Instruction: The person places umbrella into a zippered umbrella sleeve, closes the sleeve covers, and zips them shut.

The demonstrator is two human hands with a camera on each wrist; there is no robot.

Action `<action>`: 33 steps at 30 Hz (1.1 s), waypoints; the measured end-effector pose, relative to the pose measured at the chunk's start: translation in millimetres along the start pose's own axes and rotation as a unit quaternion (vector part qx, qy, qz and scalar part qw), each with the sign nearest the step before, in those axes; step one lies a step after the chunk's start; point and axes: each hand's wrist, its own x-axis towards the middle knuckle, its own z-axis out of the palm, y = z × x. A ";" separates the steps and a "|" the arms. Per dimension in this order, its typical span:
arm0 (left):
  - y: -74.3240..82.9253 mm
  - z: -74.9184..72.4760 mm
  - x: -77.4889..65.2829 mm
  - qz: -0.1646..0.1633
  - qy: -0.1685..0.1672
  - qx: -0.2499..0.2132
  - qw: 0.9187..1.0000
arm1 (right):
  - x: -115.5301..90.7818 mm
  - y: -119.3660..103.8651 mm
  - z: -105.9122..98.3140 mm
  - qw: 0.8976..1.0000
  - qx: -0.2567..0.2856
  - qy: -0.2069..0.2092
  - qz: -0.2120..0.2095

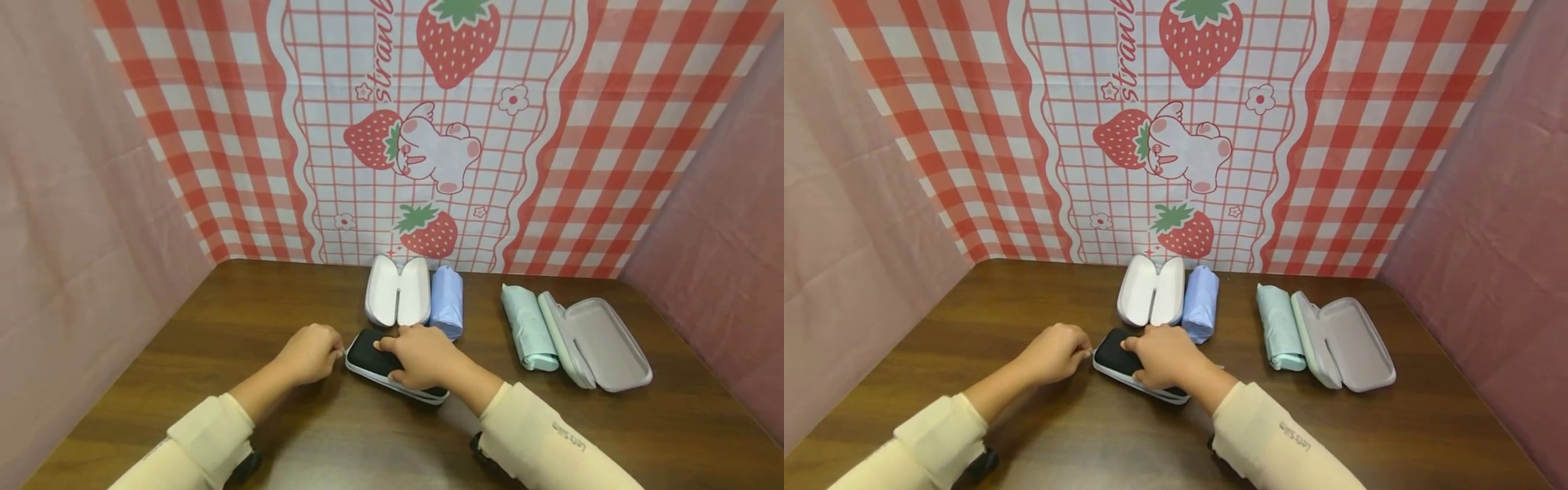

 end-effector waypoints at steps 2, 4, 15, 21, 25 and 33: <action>1.6 -1.4 -1.3 -0.002 -0.007 -0.002 1.000 | -0.3 -1.1 0.5 1.000 -0.004 0.001 0.005; 3.0 -2.8 -3.2 0.001 -0.016 -0.008 1.000 | -0.4 -1.7 0.8 1.000 -0.005 0.001 0.007; 15.3 -1.2 -6.3 0.021 -0.038 -0.072 0.996 | 3.6 -8.9 0.4 1.000 -0.012 -0.008 0.019; 19.3 1.0 -3.4 0.011 -0.032 -0.064 0.997 | 2.5 -14.5 -0.7 0.999 -0.012 -0.009 0.039; 15.1 3.1 -0.8 -0.002 -0.013 -0.042 0.999 | -2.0 -15.2 -1.8 0.999 0.010 -0.014 0.037; 5.2 7.2 10.2 0.003 0.003 -0.031 0.999 | -10.4 -4.5 -11.0 0.995 0.101 -0.005 0.009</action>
